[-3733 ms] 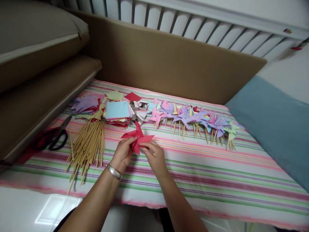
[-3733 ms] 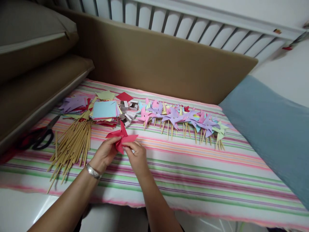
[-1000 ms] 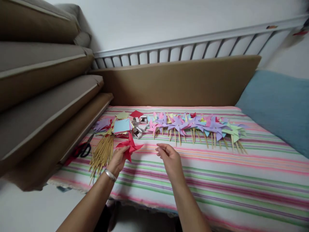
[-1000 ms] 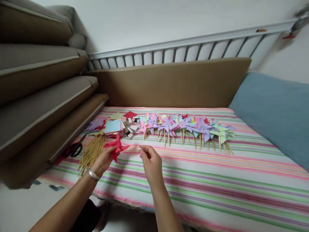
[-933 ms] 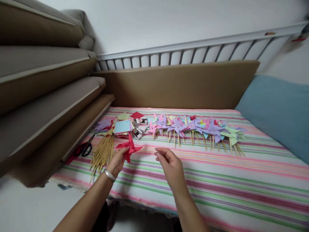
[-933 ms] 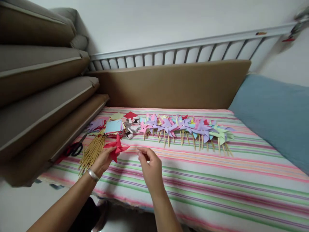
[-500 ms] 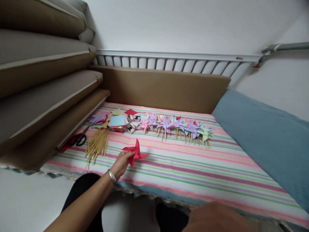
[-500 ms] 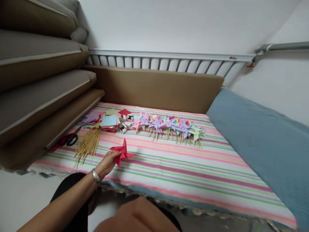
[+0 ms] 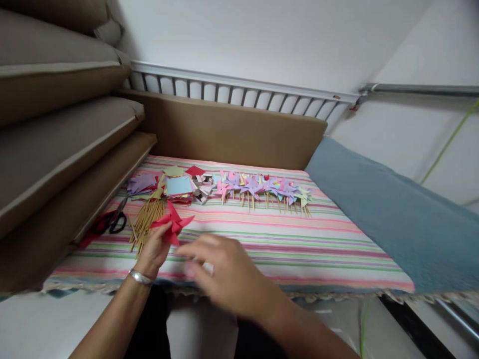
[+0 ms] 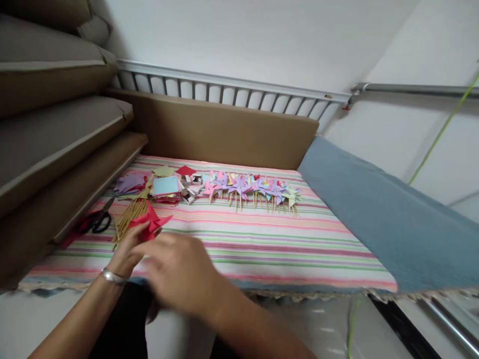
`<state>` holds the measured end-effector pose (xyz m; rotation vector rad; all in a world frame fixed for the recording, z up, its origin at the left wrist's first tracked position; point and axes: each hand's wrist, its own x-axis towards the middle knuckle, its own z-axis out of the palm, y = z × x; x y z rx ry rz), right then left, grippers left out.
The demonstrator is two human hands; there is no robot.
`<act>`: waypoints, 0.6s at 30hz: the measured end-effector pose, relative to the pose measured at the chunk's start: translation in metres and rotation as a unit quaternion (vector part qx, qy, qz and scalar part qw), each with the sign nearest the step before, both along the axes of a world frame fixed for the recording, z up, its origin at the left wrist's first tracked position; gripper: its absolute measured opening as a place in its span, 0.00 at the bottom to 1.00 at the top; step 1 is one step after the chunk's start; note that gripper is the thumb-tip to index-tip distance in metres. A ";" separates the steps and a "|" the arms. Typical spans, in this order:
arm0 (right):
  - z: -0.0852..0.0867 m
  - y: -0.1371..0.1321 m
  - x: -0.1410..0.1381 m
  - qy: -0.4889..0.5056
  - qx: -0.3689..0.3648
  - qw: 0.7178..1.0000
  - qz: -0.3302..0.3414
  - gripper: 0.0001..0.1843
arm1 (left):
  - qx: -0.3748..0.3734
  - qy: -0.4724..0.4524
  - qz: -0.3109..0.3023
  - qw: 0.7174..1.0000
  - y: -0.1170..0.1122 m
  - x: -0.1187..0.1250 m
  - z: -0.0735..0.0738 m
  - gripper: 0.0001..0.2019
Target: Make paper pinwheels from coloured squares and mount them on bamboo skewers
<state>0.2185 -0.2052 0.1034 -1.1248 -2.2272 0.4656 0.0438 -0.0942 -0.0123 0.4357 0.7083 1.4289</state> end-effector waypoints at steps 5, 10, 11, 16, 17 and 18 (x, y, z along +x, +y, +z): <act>-0.073 0.110 0.043 -0.096 -0.168 0.951 -0.241 0.14 | 0.024 -0.092 0.086 0.992 0.062 -0.017 0.043 0.08; -0.116 0.190 0.045 -0.143 -0.172 0.922 -0.316 0.16 | 0.037 -0.143 0.080 0.986 0.092 0.006 0.057 0.07; -0.118 0.205 0.038 -0.154 -0.171 0.917 -0.325 0.16 | 0.035 -0.148 0.077 0.985 0.095 0.010 0.054 0.07; -0.126 0.268 0.005 -0.208 -0.191 0.898 -0.339 0.11 | -0.012 -0.149 0.078 0.986 0.105 0.005 0.036 0.08; -0.129 0.277 0.000 -0.218 -0.201 0.892 -0.340 0.10 | -0.012 -0.148 0.082 0.986 0.107 0.002 0.034 0.09; -0.131 0.284 -0.004 -0.227 -0.211 0.887 -0.342 0.09 | -0.010 -0.147 0.084 0.986 0.110 -0.002 0.032 0.09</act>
